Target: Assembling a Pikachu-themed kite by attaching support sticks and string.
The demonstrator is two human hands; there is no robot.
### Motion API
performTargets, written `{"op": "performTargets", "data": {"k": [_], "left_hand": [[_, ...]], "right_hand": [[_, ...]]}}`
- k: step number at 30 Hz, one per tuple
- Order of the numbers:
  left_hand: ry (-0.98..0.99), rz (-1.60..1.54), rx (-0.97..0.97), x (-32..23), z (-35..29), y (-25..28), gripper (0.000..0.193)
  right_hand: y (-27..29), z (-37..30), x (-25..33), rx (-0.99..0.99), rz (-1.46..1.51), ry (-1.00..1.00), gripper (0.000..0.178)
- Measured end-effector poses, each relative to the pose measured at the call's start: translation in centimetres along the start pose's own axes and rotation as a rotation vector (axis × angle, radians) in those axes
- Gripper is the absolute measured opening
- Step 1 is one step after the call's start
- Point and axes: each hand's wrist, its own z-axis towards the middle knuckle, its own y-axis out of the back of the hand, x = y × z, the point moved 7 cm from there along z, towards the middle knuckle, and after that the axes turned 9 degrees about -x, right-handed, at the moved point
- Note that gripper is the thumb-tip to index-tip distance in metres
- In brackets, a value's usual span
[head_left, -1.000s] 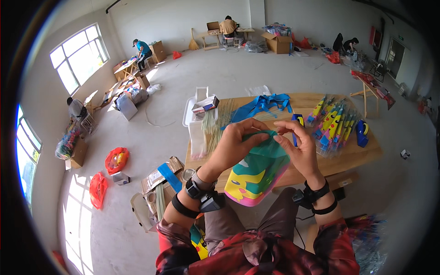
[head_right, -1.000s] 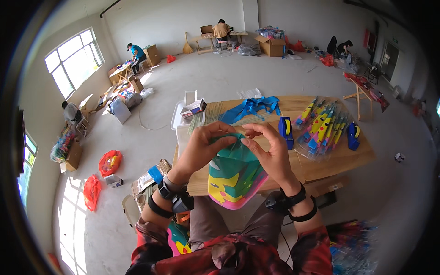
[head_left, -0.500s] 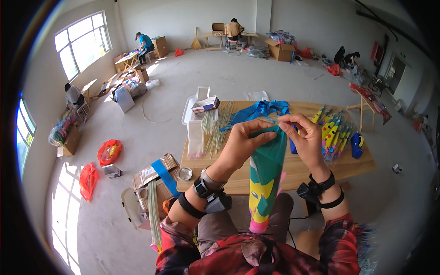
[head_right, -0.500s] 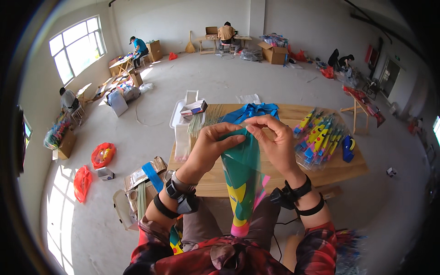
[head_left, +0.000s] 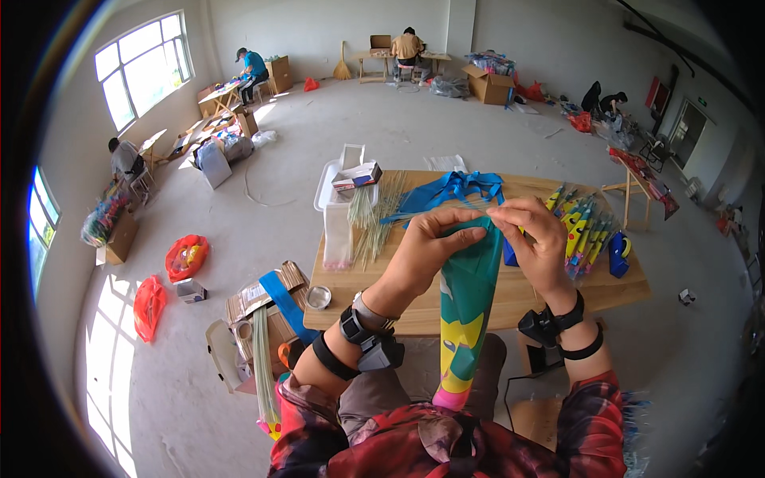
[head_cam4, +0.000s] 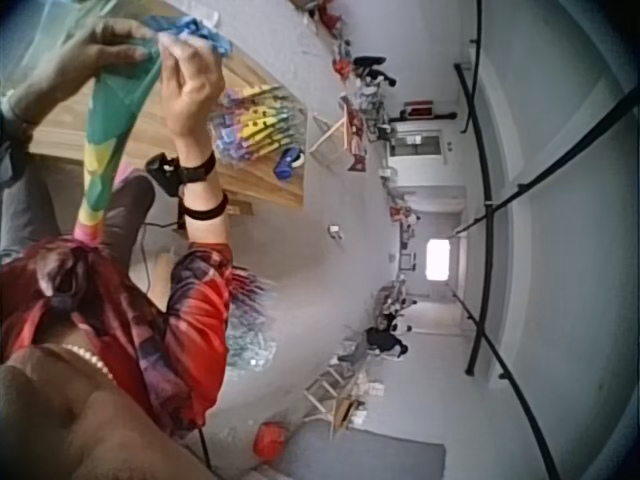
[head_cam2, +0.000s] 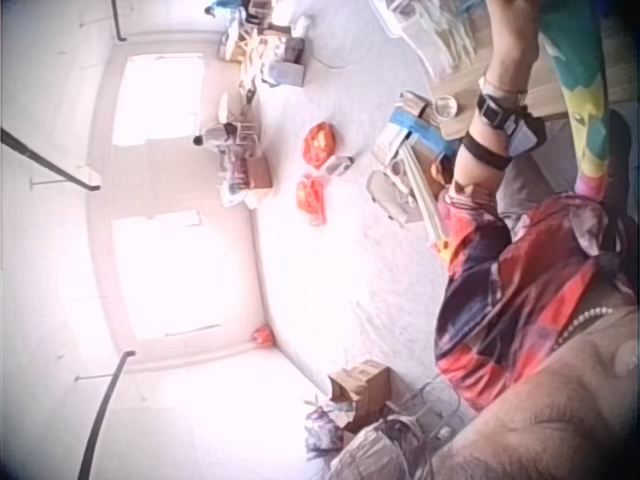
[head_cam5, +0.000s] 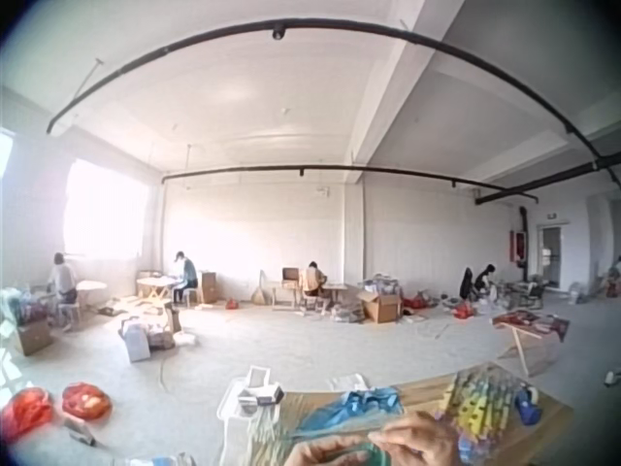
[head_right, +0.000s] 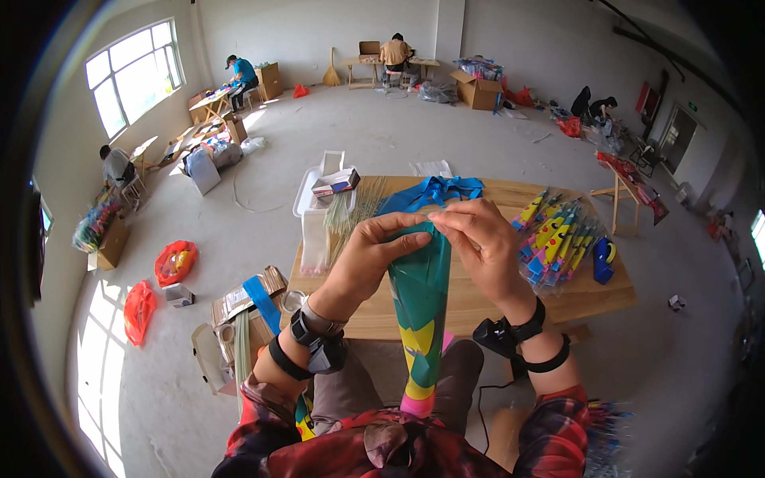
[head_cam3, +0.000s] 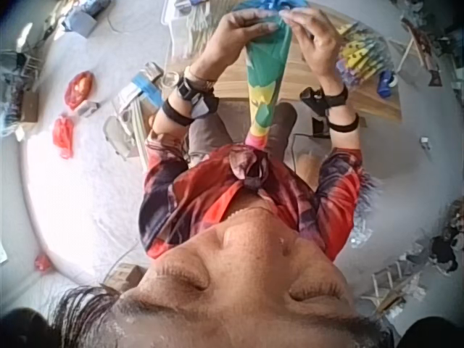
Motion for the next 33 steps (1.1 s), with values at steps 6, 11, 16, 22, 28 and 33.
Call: {"op": "performTargets", "data": {"k": [6, 11, 16, 22, 28, 33], "left_hand": [[0.026, 0.000, 0.000, 0.5, 0.1, 0.1, 0.027], [0.031, -0.016, 0.002, 0.6, 0.1, 0.0, 0.026], [0.054, -0.036, 0.013, 0.9, 0.2, -0.1, 0.026], [0.077, -0.047, 0.012, 1.5, 0.3, 0.1, 0.027], [0.075, -0.059, 0.009, 2.2, 0.7, 0.4, 0.026], [0.000, 0.000, -0.070, 2.7, 1.4, 1.2, 0.020]], "right_hand": [[0.3, 0.1, 0.6, 0.035, -0.107, 0.202, 0.026], [0.5, 0.2, 1.2, 0.078, -0.191, 0.350, 0.031], [0.6, 0.1, 1.4, 0.127, -0.265, 0.459, 0.032], [0.5, -0.7, 1.3, 0.153, -0.361, 0.549, 0.032], [0.1, -1.6, 1.2, 0.195, -0.430, 0.612, 0.031], [0.4, -1.0, -0.6, 0.085, -0.106, 0.142, 0.029]]}}
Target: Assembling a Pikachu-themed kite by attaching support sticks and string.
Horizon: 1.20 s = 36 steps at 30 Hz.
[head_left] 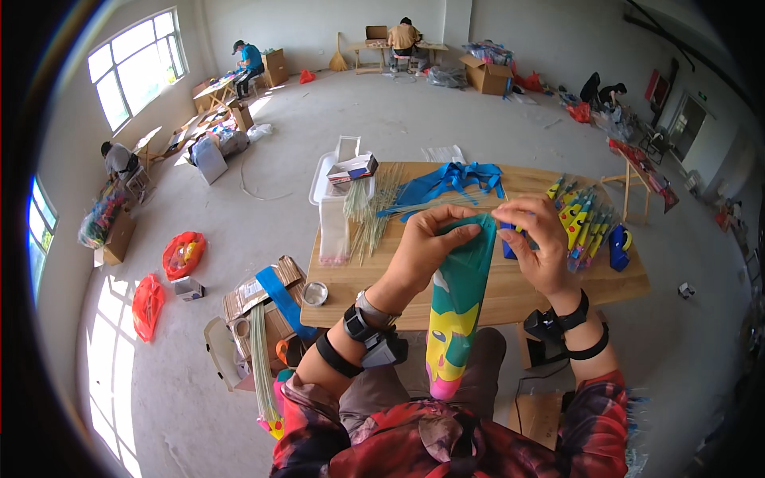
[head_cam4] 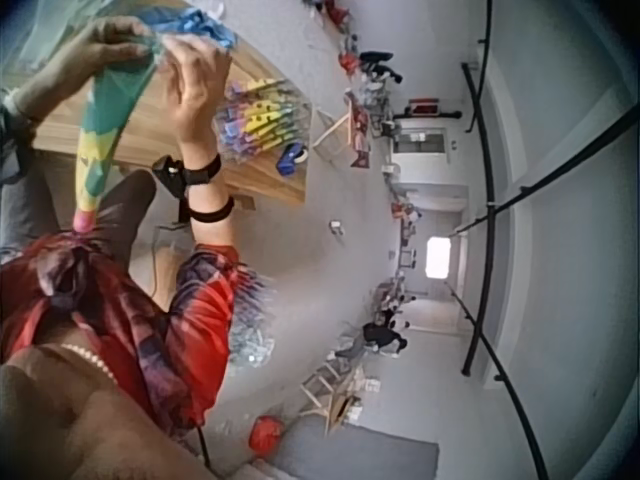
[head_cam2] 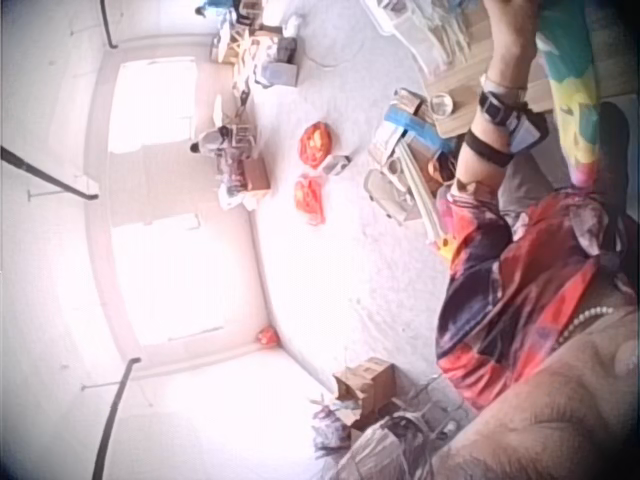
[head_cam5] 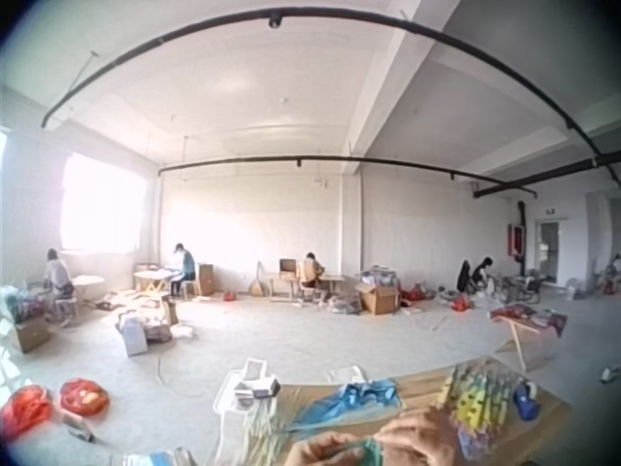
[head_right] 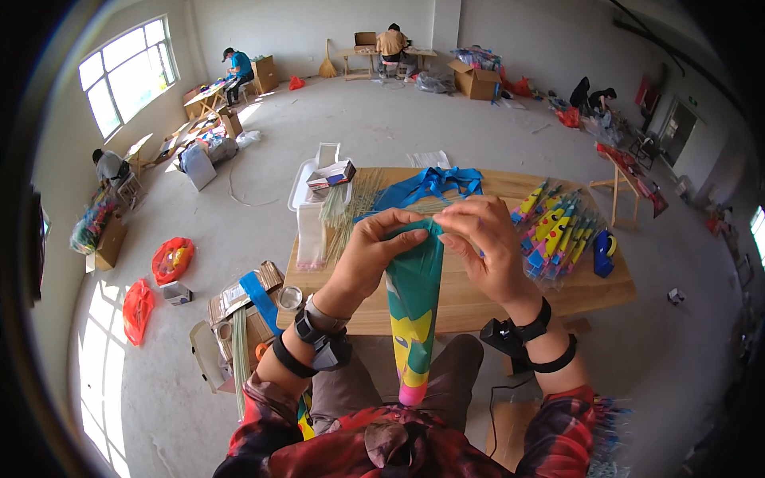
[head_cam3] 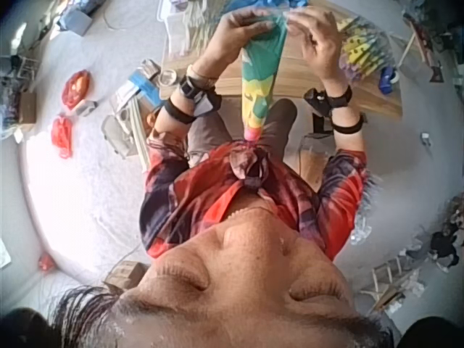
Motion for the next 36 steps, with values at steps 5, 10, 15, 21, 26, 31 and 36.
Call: {"op": "performTargets", "data": {"k": [5, 10, 15, 21, 26, 31, 36], "left_hand": [[-0.024, 0.033, -0.023, 1.1, 0.3, -0.2, 0.020], [-0.011, 0.107, -0.043, 2.8, 0.3, -0.1, 0.019], [0.000, 0.258, -0.089, 4.8, -0.1, 0.8, 0.018], [0.069, 0.398, -0.215, 7.0, -0.9, 1.9, 0.016], [0.069, 0.349, -0.189, 7.4, -0.9, 1.3, 0.015], [0.087, 0.352, -0.185, 7.9, -0.4, 1.2, 0.016], [0.140, 0.360, -0.197, 8.8, 0.4, 1.5, 0.015]], "right_hand": [[-3.0, -1.7, -3.6, 0.106, 0.256, -0.573, 0.016], [-3.6, -2.8, -4.3, 0.047, 0.188, -0.518, 0.016], [-4.4, -6.4, -5.0, -0.034, 0.168, -0.519, 0.017], [-7.0, -20.4, -16.1, -0.097, 0.541, -1.034, 0.027], [-4.6, -33.8, -31.5, -0.014, -0.385, -1.076, 0.019], [-5.0, -39.5, -39.4, 0.088, -0.434, -1.226, 0.022], [-6.7, -40.0, -42.1, 0.251, -0.335, -1.292, 0.020]]}}
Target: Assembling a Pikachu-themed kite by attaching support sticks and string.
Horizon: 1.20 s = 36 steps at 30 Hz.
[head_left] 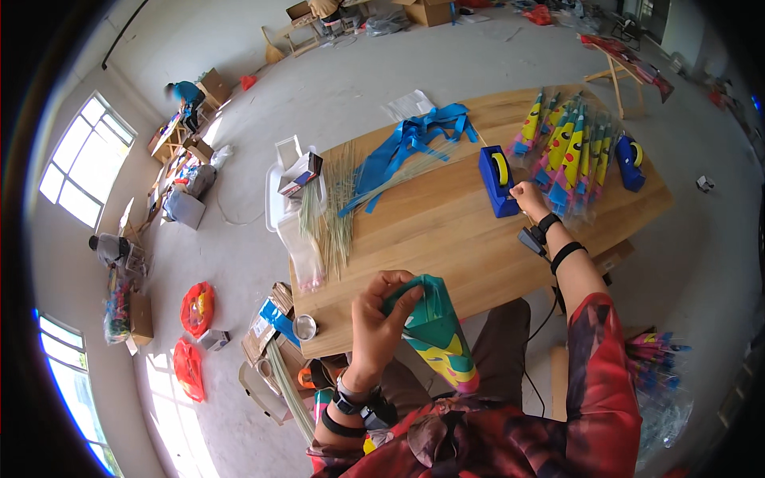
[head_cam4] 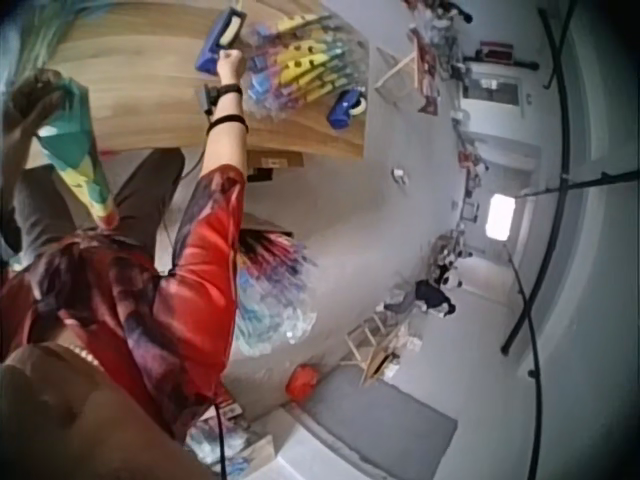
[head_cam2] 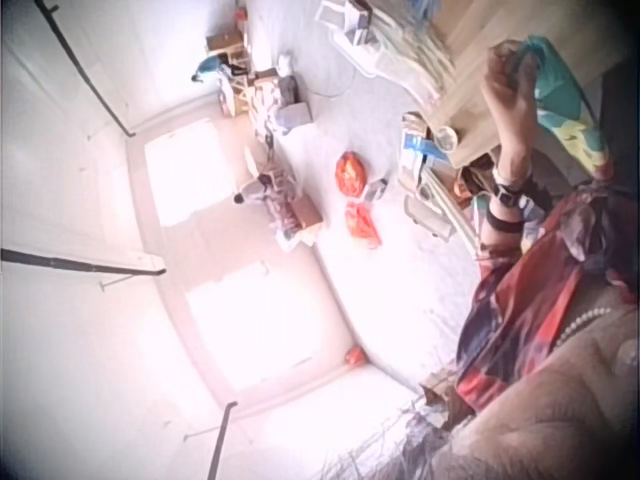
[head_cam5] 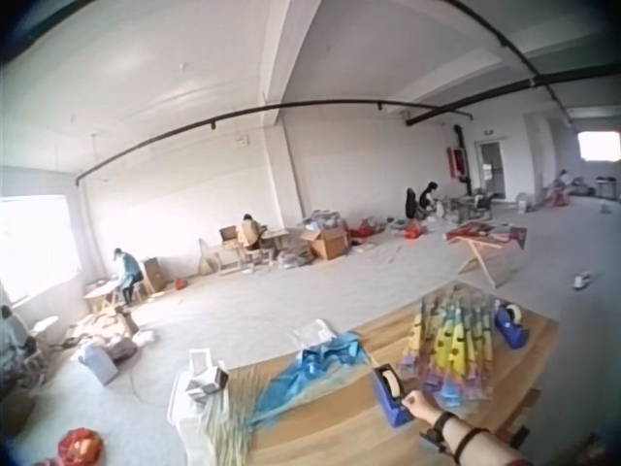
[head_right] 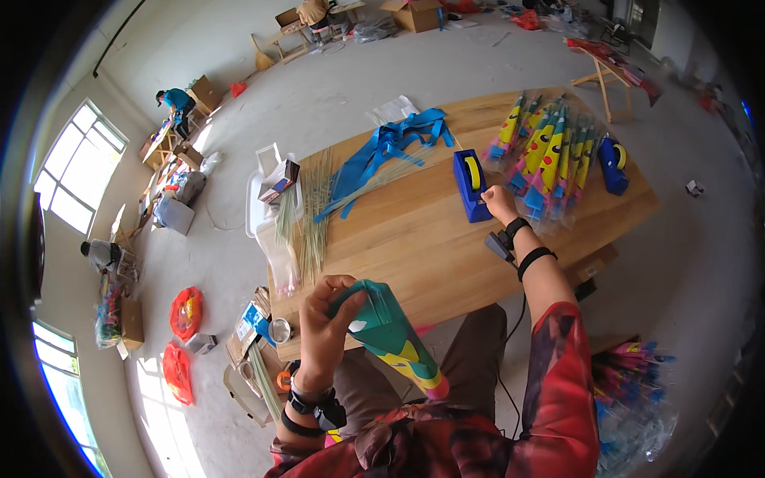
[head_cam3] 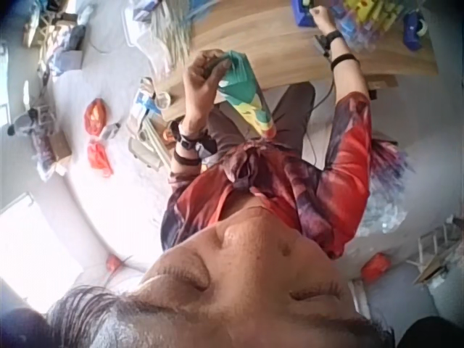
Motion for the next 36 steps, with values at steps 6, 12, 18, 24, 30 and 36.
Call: {"op": "performTargets", "data": {"k": [6, 12, 18, 24, 30, 36], "left_hand": [[-0.001, -0.016, -0.008, 0.6, 0.9, -0.4, 0.015], [0.030, -0.007, -0.001, 1.2, 1.4, -0.9, 0.014], [0.068, 0.016, 0.002, 2.1, 1.8, -1.3, 0.013], [0.077, -0.039, 0.018, 2.5, 1.9, -1.5, 0.013], [0.071, -0.046, 0.018, 2.6, 1.8, -1.5, 0.014], [0.069, -0.074, -0.020, 2.1, 1.7, -0.6, 0.017]], "right_hand": [[-0.9, 0.7, -1.0, 0.206, 0.304, -0.286, 0.018], [-0.3, -0.8, -1.3, 0.237, 0.617, -0.479, 0.017], [0.3, -2.1, -1.5, 0.265, 0.802, -0.415, 0.016], [0.3, -3.5, -1.6, 0.186, 0.807, -0.313, 0.014], [-1.7, -4.2, -3.9, 0.088, 0.608, -0.255, 0.016], [-4.2, -8.6, -7.1, -0.155, 0.171, -0.426, 0.022]]}}
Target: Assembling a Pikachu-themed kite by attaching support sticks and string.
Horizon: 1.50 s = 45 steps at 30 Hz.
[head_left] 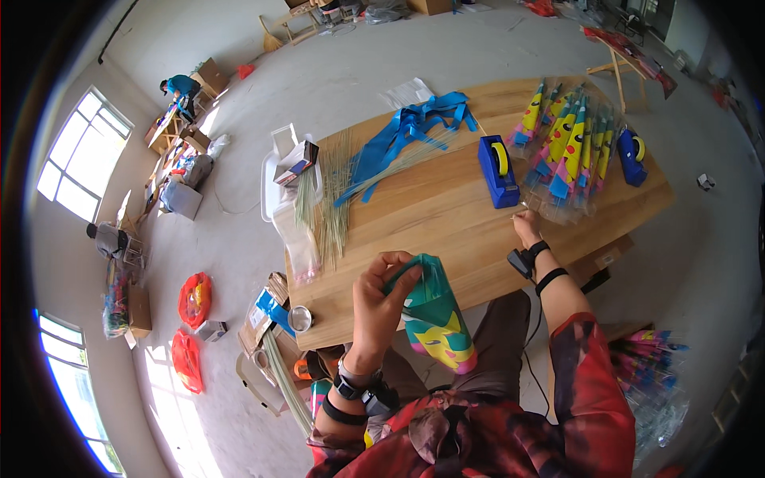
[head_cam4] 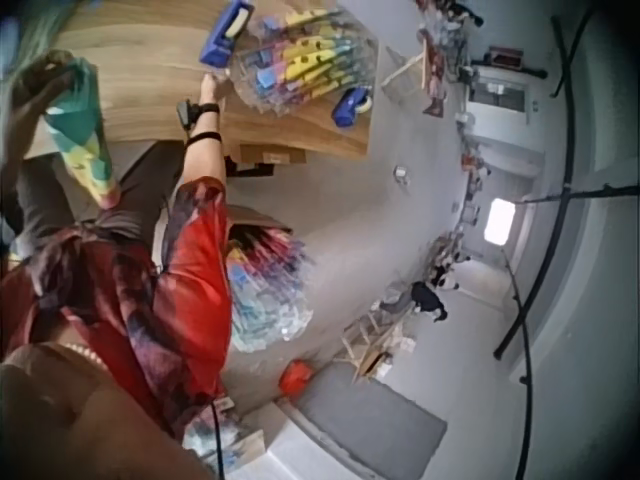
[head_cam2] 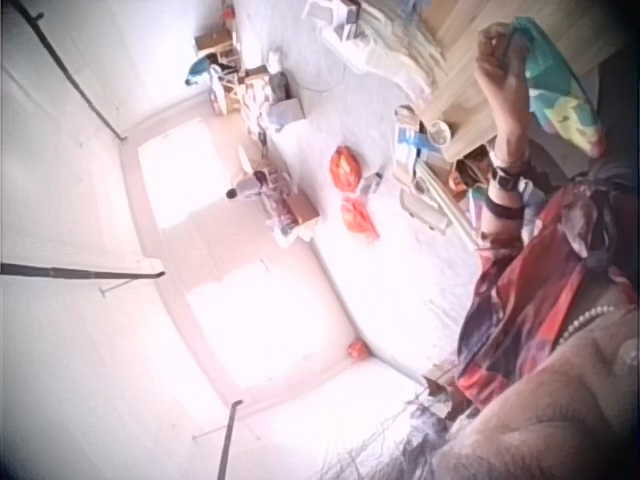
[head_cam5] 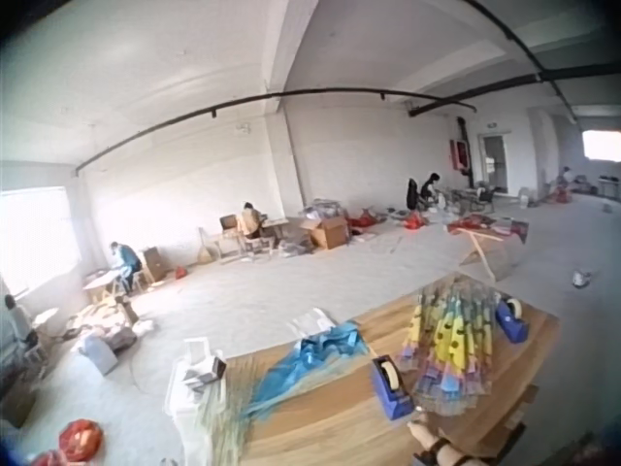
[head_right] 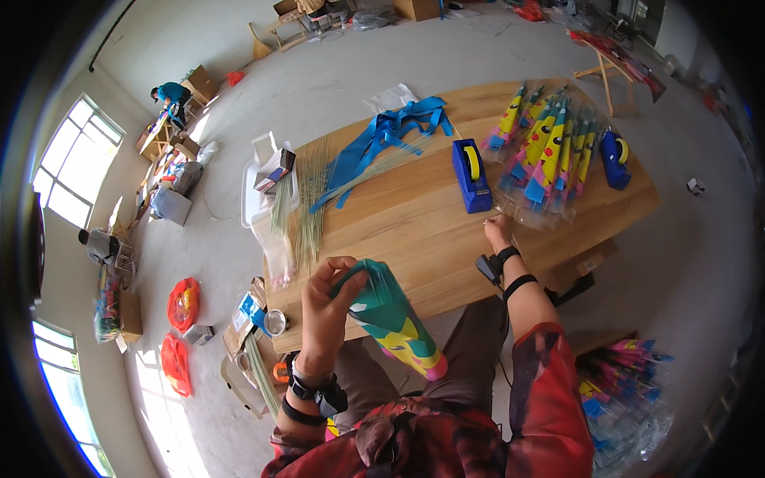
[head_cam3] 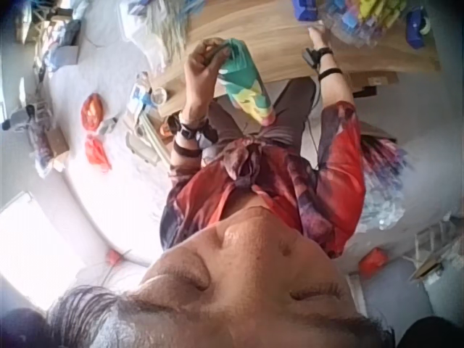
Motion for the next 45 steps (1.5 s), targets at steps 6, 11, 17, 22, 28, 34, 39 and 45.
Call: {"op": "performTargets", "data": {"k": [6, 11, 17, 22, 28, 34, 39, 45], "left_hand": [[-0.020, 0.026, -0.004, 0.3, 1.0, 1.9, 0.020], [-0.004, -0.040, 0.013, 0.7, 0.9, 2.4, 0.023], [-0.021, -0.103, 0.048, -0.5, -0.3, 3.2, 0.023], [-0.034, -0.113, 0.054, -0.6, -1.2, 4.0, 0.023], [-0.058, -0.183, 0.086, -0.4, -1.8, 4.4, 0.027], [-0.077, -0.172, 0.070, -0.6, -2.2, 4.9, 0.029], [-0.063, -0.173, 0.093, -0.8, -2.6, 5.0, 0.030], [-0.047, -0.193, 0.101, -1.0, -2.6, 5.0, 0.029]], "right_hand": [[3.2, -13.1, 17.3, 0.519, 0.804, 0.157, 0.022], [11.7, -24.8, 30.0, 0.862, 0.923, 0.352, 0.024], [11.9, -30.4, 33.1, 1.079, 0.765, 0.396, 0.027], [11.8, -31.4, 32.7, 0.975, 0.797, 0.390, 0.028], [12.6, -32.6, 33.0, 0.899, 0.771, 0.447, 0.031], [12.7, -33.3, 33.0, 0.835, 0.783, 0.384, 0.032], [12.9, -33.8, 33.2, 0.829, 0.778, 0.426, 0.031], [13.0, -33.9, 33.5, 0.812, 0.779, 0.468, 0.030]]}}
